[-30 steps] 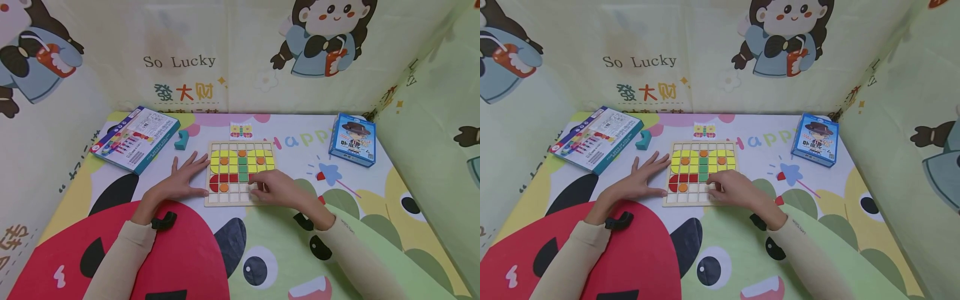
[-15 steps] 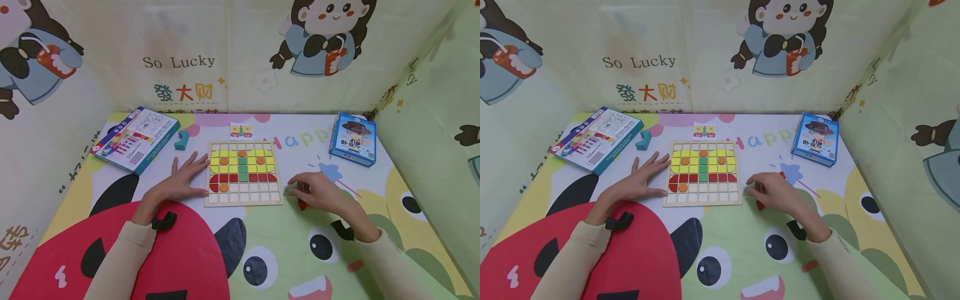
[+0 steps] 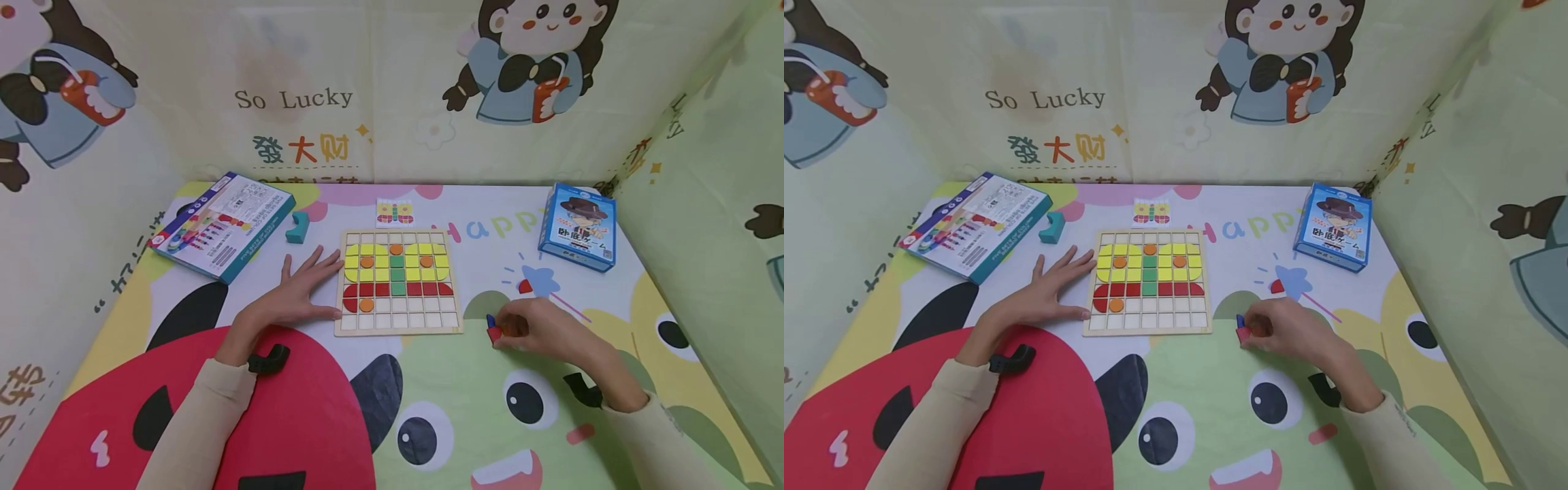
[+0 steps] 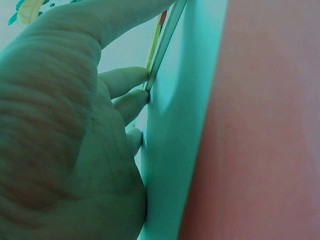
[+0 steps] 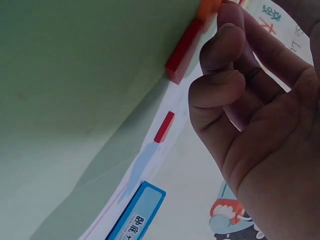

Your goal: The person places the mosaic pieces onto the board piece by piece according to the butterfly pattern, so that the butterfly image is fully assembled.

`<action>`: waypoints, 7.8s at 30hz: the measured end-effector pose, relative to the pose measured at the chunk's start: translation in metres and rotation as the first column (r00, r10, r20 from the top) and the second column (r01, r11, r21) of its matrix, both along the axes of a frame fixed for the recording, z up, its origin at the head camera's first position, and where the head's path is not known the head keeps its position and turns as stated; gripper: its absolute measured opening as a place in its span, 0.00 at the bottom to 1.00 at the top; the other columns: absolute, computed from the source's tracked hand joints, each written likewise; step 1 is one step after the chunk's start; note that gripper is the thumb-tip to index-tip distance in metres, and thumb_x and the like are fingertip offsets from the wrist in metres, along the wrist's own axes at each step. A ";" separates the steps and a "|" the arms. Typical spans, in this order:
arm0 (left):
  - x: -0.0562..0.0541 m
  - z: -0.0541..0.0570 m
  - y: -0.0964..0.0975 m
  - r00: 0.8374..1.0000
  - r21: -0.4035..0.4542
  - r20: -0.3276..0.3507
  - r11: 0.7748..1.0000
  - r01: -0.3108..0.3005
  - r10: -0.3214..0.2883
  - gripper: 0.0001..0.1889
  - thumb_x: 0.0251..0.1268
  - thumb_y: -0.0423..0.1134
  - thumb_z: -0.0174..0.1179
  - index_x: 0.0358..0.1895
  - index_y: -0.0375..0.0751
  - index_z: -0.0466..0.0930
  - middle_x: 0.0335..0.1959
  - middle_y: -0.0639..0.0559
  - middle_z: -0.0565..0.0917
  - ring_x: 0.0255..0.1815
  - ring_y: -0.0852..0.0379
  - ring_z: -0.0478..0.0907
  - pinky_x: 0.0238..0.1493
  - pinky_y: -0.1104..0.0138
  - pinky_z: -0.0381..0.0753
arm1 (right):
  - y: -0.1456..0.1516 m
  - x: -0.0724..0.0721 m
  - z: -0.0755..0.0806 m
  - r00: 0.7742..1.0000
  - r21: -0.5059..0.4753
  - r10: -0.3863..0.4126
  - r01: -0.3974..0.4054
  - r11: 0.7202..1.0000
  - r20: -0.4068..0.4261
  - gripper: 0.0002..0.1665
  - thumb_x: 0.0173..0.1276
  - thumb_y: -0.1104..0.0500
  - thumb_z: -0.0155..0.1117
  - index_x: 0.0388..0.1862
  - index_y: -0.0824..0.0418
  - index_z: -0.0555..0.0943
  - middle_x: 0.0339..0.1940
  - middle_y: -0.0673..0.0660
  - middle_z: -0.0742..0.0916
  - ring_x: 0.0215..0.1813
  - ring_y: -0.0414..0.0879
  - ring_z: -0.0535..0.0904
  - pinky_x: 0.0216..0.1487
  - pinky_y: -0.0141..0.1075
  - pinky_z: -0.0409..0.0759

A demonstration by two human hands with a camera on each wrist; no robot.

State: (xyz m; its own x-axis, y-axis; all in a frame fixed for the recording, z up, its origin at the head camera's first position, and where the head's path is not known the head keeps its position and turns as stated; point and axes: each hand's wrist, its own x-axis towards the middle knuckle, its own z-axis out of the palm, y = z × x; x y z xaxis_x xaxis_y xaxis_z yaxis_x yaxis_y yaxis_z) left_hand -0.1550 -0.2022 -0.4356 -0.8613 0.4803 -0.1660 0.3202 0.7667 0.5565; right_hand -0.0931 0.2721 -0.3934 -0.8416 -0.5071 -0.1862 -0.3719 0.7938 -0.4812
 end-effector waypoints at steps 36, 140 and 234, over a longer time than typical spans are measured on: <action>0.002 0.003 0.001 1.000 -0.001 -0.003 1.000 -0.001 0.001 0.58 0.53 0.59 0.77 0.87 0.56 0.54 0.91 0.51 0.49 0.92 0.42 0.32 0.80 0.28 0.18 | -0.006 0.003 -0.007 0.996 0.002 0.056 -0.056 0.998 -0.073 0.10 0.65 0.51 0.81 0.40 0.49 0.87 0.27 0.39 0.80 0.31 0.33 0.73 0.32 0.27 0.74; 0.000 0.003 0.001 1.000 -0.015 0.017 1.000 -0.001 0.001 0.58 0.55 0.59 0.77 0.87 0.56 0.53 0.91 0.51 0.49 0.92 0.42 0.31 0.80 0.28 0.17 | -0.003 -0.031 -0.011 0.991 -0.061 0.131 -0.131 0.989 -0.012 0.09 0.68 0.59 0.77 0.46 0.51 0.90 0.35 0.42 0.88 0.34 0.34 0.77 0.35 0.28 0.80; 0.000 0.001 0.001 1.000 -0.005 0.007 1.000 -0.012 0.012 0.59 0.52 0.57 0.79 0.87 0.56 0.54 0.91 0.51 0.49 0.92 0.41 0.32 0.80 0.28 0.17 | 0.040 -0.043 -0.007 0.945 0.093 -0.303 0.315 0.945 -0.120 0.20 0.70 0.48 0.76 0.46 0.64 0.86 0.29 0.55 0.88 0.33 0.47 0.79 0.34 0.36 0.76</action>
State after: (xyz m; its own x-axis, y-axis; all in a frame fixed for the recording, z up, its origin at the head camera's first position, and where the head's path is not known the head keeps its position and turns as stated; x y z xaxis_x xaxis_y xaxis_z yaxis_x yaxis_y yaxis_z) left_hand -0.1547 -0.2011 -0.4348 -0.8658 0.4689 -0.1745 0.3071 0.7735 0.5544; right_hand -0.1366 0.3123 -0.4003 -0.9711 -0.2002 -0.1301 -0.1426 0.9232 -0.3568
